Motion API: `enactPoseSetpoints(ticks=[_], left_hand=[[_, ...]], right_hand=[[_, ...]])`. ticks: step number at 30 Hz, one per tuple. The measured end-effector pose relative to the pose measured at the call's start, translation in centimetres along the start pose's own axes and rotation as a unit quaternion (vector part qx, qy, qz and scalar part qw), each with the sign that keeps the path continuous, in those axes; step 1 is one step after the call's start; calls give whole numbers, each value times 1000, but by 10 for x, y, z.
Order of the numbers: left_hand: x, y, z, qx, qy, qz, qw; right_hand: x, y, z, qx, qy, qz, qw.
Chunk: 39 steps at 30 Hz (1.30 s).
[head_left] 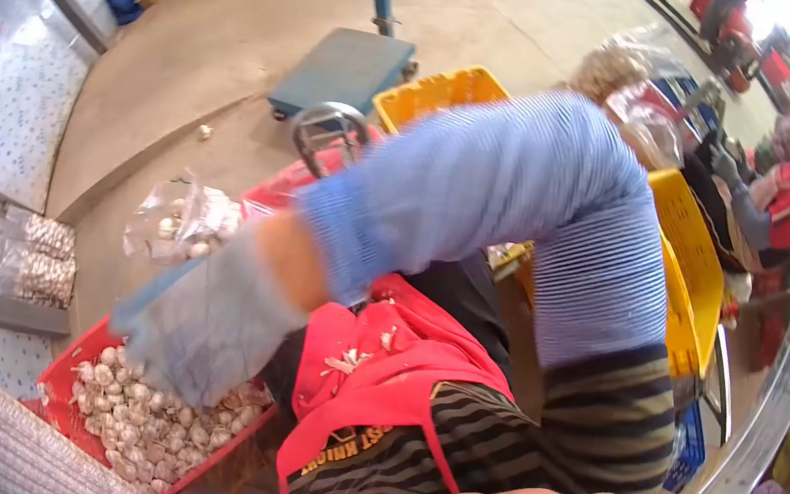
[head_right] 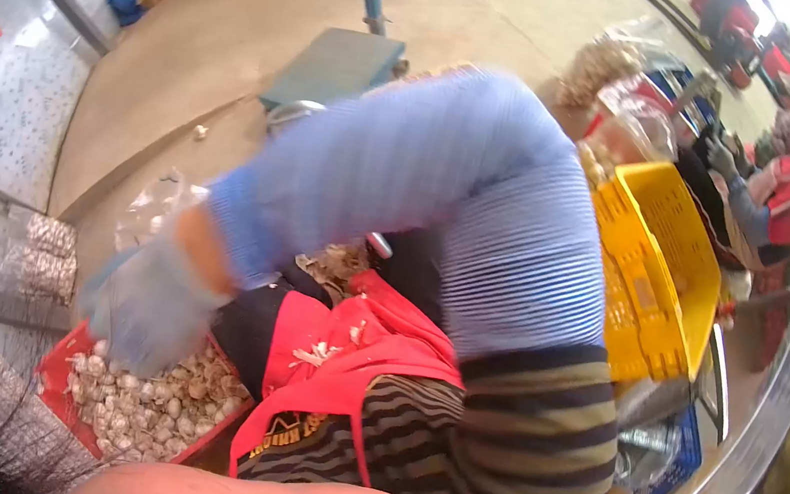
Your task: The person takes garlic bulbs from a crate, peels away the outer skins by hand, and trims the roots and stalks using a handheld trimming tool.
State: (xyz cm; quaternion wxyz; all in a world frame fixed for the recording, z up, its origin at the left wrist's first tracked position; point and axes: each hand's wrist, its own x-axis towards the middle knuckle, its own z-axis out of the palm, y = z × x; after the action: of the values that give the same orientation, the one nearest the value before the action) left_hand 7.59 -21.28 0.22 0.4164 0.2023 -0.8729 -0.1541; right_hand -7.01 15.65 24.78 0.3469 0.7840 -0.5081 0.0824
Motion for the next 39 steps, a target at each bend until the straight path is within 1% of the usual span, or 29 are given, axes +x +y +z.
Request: enactPoseSetpoints(ticks=[2, 3, 5, 7, 11, 13, 14, 17, 23, 25, 26, 27, 28, 32, 35, 36, 37, 38, 39], left_hand=[[-13, 71, 18, -123, -80, 44, 988], [-17, 104, 25, -182, -125, 63, 973], [-30, 160, 35, -279, -213, 90, 932], [-41, 204, 42, -355, -292, 103, 882], [-56, 254, 49, -439, -384, 86, 808], [-61, 266, 53, -456, -412, 71, 785], [-61, 268, 56, -462, -417, 60, 781], [-65, 274, 64, -493, -445, 11, 747], [-56, 274, 76, -530, -454, -27, 716], [-57, 278, 75, -536, -449, -23, 714], [-57, 281, 74, -532, -446, -15, 720], [-64, 282, 63, -519, -448, -38, 727], [-63, 280, 63, -524, -448, -45, 724], [-63, 289, 71, -537, -413, -62, 733], [-57, 297, 81, -554, -399, -85, 725], [-48, 290, 83, -563, -391, -106, 720], [-47, 290, 84, -571, -381, -121, 717], [-47, 289, 85, -583, -368, -136, 712], [-48, 283, 87, -602, -360, -168, 692]], right_hand=[[28, 13, 19, -19, -53, 20, 998], [33, 18, 25, -26, -68, 41, 997], [29, 28, 36, -38, -86, 86, 992], [29, 37, 40, -47, -93, 109, 989], [38, 44, 49, -45, -86, 91, 991], [36, 46, 51, -34, -71, 100, 992], [37, 49, 51, -35, -56, 99, 993], [32, 63, 61, -34, -74, 126, 989], [20, 95, 68, -73, -112, 126, 983], [10, 98, 66, -77, -96, 130, 984], [8, 98, 55, -84, -70, 133, 985], [7, 92, 60, -62, -53, 152, 985], [0, 94, 56, -63, -63, 167, 982], [-1, 96, 47, -98, -92, 160, 978], [-22, 111, 49, -113, -105, 204, 967], [-28, 118, 64, -107, -100, 222, 964], [-44, 118, 72, -90, -71, 258, 959], [-73, 115, 92, 3, 5, 299, 954], [-98, 105, 112, 21, 97, 271, 957]])
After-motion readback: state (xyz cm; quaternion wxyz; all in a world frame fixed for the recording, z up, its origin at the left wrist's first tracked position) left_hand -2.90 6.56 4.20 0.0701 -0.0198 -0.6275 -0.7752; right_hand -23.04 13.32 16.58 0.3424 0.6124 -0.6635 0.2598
